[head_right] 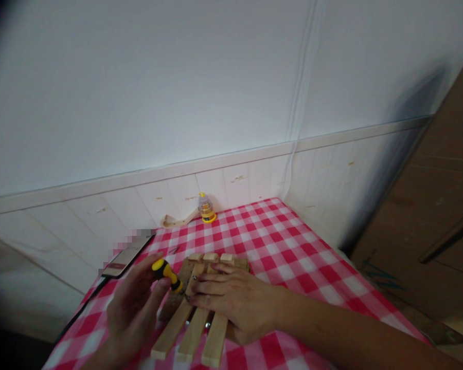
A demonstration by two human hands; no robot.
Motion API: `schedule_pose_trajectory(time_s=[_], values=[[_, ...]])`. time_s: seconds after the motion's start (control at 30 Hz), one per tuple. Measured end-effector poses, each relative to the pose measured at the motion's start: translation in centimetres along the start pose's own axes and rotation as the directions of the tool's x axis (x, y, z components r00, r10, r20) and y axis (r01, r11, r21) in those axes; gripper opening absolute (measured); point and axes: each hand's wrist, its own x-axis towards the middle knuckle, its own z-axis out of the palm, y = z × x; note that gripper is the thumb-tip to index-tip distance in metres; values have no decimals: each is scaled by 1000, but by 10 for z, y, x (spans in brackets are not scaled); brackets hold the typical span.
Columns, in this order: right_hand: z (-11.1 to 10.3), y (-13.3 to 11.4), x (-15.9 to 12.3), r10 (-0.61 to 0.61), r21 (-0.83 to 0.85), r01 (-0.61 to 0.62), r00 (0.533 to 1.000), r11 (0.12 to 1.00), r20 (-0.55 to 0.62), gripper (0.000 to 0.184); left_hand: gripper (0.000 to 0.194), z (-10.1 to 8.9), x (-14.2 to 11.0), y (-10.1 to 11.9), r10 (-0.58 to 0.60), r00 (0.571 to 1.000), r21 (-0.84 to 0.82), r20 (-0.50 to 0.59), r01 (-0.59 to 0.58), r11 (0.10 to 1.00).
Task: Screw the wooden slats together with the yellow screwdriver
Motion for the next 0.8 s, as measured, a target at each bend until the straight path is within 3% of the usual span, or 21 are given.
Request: schedule_pose_trajectory(time_s=[0.17,0.33,0.47,0.57,0.8], values=[[-1,0,0,-5,-11,5,1000,1000,16,70,40,1,-2,-2,3,1000,8,17,-3,1000],[-1,1,0,-26,-20,26,1000,999,-7,69,45,9,-1,4,39,998,-26,-39,-40,999],[3,2,-1,-18,0,18,1000,1000,-8,71,45,15,7,15,-52,995,-92,-87,44,995],[5,4,-1,-21,1,22,1000,1000,-23,72,47,18,13,16,-109,977,-139,-186,83,987],[6,4,-1,-17,-9,17,1000,1000,-27,68,49,21,7,2,-177,976,-168,-128,155,974]])
